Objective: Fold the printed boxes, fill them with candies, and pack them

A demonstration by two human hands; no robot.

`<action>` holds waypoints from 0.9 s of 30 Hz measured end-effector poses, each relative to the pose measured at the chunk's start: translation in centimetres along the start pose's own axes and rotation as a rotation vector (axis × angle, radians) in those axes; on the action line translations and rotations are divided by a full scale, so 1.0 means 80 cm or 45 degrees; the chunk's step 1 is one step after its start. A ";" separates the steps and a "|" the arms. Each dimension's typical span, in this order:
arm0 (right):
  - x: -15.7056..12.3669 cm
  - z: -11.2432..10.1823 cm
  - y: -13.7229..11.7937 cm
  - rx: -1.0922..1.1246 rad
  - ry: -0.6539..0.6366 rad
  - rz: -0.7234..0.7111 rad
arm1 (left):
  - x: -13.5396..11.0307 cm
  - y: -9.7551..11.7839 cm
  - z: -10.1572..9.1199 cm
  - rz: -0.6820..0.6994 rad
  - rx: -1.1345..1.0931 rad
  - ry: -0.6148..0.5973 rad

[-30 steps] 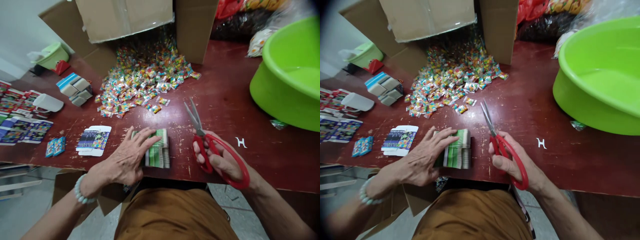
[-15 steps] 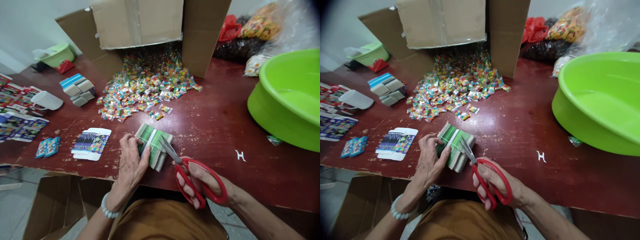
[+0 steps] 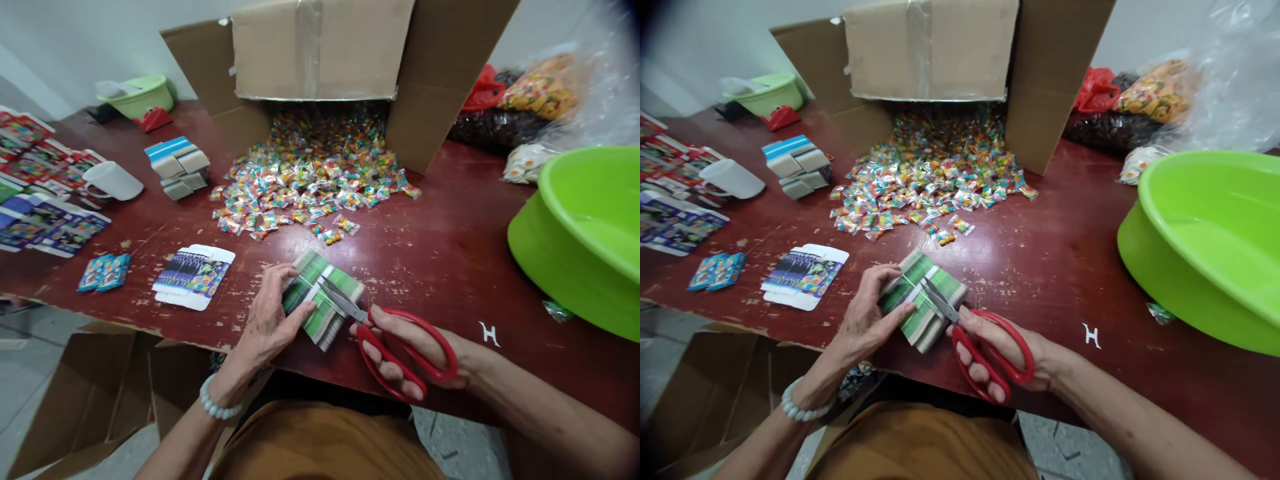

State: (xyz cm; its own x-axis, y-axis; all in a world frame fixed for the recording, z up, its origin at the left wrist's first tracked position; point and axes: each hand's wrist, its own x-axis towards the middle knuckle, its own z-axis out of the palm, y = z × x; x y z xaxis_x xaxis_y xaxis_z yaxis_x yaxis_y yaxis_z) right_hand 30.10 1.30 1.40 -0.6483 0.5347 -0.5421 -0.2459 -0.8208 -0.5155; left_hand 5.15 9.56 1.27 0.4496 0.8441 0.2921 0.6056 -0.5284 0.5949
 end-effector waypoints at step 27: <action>-0.009 0.021 -0.032 -0.066 0.271 0.034 | -0.009 0.026 0.015 0.043 -0.026 0.042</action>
State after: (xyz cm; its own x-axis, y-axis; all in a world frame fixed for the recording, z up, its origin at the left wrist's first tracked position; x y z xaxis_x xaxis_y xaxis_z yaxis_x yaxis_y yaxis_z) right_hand 29.96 2.68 4.25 -0.4860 0.5478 -0.6810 -0.1898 -0.8267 -0.5296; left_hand 6.86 7.78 1.40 0.4475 0.8284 0.3370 0.5767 -0.5553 0.5992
